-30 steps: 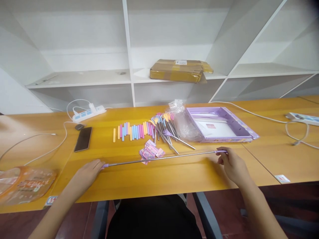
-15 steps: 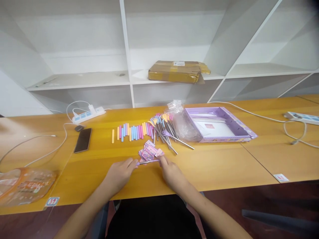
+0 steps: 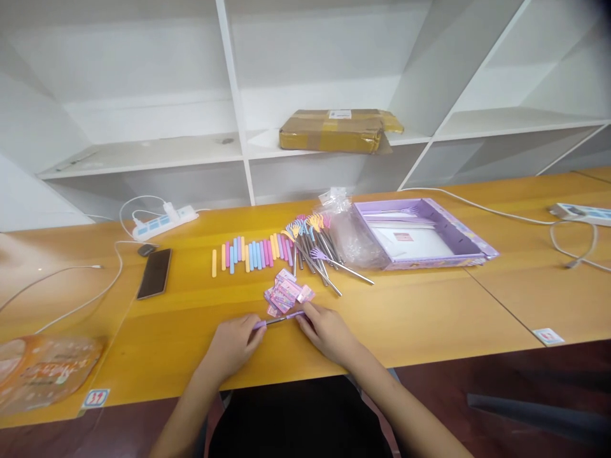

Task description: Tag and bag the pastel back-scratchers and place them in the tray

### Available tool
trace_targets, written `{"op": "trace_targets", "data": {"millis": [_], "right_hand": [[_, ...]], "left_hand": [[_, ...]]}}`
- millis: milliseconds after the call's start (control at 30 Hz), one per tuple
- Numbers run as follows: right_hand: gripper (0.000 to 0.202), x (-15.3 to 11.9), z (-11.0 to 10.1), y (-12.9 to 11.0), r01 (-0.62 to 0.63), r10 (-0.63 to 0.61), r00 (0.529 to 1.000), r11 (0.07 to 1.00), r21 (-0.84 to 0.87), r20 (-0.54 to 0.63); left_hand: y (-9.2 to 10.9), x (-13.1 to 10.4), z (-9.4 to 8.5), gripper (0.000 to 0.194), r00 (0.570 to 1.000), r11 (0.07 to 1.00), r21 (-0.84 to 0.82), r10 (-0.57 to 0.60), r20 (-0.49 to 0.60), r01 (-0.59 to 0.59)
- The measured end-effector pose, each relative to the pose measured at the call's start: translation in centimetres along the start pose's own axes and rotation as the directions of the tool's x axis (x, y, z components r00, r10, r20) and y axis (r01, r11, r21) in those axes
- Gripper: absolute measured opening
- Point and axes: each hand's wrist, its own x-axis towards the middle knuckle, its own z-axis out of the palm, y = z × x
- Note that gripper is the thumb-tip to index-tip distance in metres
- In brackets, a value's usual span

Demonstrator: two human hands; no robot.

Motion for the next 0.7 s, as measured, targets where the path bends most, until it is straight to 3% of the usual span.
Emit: {"op": "trace_targets", "data": {"millis": [233,433,567,700], "right_hand": [[0.013,-0.2,-0.3,0.3,0.121,-0.117,0.991,0.99,0.072,-0.058],[0.025,-0.3,-0.2,0.4,0.168,-0.167,0.978,0.986,-0.006,-0.122],[0.022,-0.3,-3.8,3.0,0.155,-0.163,0.972,0.986,-0.056,-0.172],[0.019,-2.8,-9.6,9.4,0.067,-0.127,0.919,0.983,-0.168,-0.374]], "left_hand": [[-0.1,0.3,-0.5,0.031,0.998,0.999,0.04,-0.026,0.058,0.024],[-0.1,0.2,0.0,0.031,0.997,0.982,0.181,0.032,0.069,-0.044],[-2.6,-0.4,-2.3,0.031,0.998,0.937,0.349,0.042,-0.053,-0.021],[-8.5,-2.5,-7.1,0.036,0.977,0.886,0.463,0.11,-0.181,-0.014]]}}
